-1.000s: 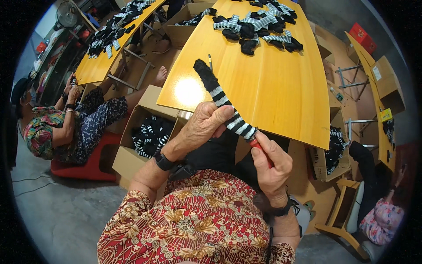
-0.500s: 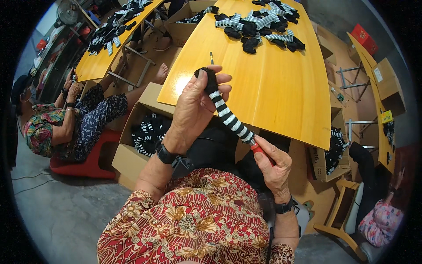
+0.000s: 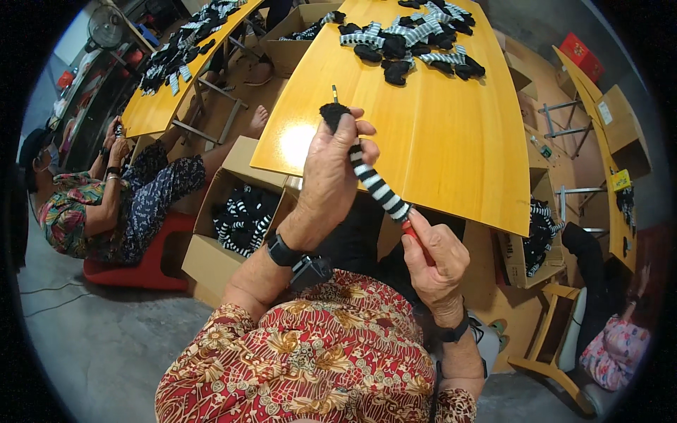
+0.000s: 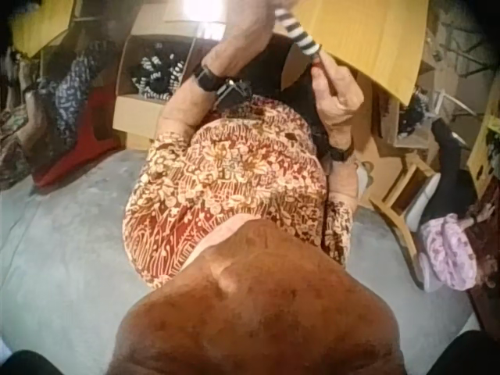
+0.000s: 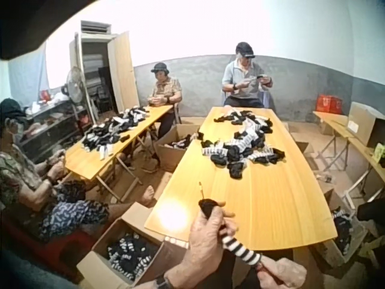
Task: The person uses a red-handled screwdriver to press and smooth the striped fabric of a sock, likely to flatten seams or shape the cuff. They handle the sock with both hands, rotating it to work on different sections, and place the finished item on a table with other similar socks.
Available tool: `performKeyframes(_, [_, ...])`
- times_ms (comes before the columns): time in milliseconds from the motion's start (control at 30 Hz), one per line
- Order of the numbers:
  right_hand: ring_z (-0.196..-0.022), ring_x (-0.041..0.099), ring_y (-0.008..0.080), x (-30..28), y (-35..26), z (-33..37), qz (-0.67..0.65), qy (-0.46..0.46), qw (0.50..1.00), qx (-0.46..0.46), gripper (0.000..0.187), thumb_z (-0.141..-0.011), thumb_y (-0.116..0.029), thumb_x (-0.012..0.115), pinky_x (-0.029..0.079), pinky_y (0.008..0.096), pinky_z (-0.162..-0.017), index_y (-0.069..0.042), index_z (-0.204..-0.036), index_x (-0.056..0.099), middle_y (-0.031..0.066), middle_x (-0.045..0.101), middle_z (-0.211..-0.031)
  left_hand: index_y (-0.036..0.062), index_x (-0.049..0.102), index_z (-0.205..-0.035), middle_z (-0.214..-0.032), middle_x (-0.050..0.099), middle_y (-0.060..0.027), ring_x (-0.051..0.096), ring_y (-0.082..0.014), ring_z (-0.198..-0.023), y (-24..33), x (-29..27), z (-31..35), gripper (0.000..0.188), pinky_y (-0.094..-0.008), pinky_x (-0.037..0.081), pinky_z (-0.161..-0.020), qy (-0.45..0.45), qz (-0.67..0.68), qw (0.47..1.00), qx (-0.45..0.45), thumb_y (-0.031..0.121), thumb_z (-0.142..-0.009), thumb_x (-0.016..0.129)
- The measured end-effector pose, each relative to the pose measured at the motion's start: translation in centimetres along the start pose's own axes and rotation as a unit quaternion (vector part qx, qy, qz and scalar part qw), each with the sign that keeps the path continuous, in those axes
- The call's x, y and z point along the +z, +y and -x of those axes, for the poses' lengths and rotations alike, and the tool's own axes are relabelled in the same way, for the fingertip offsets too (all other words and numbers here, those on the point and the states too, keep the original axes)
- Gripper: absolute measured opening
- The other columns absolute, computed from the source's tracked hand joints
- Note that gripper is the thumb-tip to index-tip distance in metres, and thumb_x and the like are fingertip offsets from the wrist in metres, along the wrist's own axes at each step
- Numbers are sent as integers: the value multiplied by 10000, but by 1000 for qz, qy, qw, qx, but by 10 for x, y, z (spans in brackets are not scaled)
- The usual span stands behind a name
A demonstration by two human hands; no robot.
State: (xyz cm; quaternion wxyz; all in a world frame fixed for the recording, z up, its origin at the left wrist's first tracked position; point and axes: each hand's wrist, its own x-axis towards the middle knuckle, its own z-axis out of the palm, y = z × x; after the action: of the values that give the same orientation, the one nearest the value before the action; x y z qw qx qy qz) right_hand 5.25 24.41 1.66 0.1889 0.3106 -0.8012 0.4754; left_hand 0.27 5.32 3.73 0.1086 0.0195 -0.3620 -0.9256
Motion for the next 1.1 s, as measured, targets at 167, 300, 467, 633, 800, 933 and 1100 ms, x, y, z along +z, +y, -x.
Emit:
performKeyframes(167, [-592,527,197,2,4,11,37,-16,999,-20,386,-759,40,677,452,304,-563,4,-1143,649,73,590,-723,0,505,-1131,-988,592,-91,605,-199,-919,0,-31,-14,296,-301,539,-805,-27,200,977,-63,259,-988,501])
performKeyframes(300, [-652,552,159,7,12,26,-38,1,997,74,345,-827,33,628,456,279,-592,32,-1172,623,88,637,-813,14,504,-1116,-1035,594,-105,602,-225,-1003,-5,-23,-16,251,-324,543,-839,-37,328,940,-85,234,-996,480])
performKeyframes(467, [-669,567,171,10,14,18,-30,5,999,35,340,-845,30,612,462,273,-602,32,-1185,614,100,655,-838,18,504,-1105,-1063,592,-128,604,-240,-1016,-4,-20,-19,235,-314,535,-846,-46,188,981,-32,219,-984,509])
performKeyframes(633, [-662,571,192,9,15,21,-4,-16,1000,7,365,-831,30,619,470,284,-612,25,-1196,610,102,657,-832,13,510,-1094,-1111,589,-149,599,-254,-1051,1,-26,-16,221,-315,538,-852,-21,186,982,-33,200,-977,521])
performKeyframes(800, [-645,559,196,5,17,26,3,-26,1000,5,365,-838,13,613,466,295,-608,28,-1203,603,97,641,-807,48,509,-1043,-1131,594,-152,588,-252,-1092,-1,-27,-21,182,-328,526,-891,9,250,968,-21,222,-992,493])
performKeyframes(933, [-633,548,200,1,14,33,7,-18,999,31,357,-847,8,605,456,302,-591,34,-1203,600,95,618,-779,36,521,-1083,-1147,587,-154,580,-272,-1109,1,-27,-21,199,-343,526,-916,-13,299,954,-33,205,-976,521])
performKeyframes(1100, [-625,539,201,6,14,30,30,17,999,3,347,-855,8,600,449,303,-582,31,-1202,603,98,603,-759,15,496,-1128,-1142,580,-163,585,-267,-1107,-5,-11,-20,232,-319,543,-872,-40,133,990,15,169,-963,548])
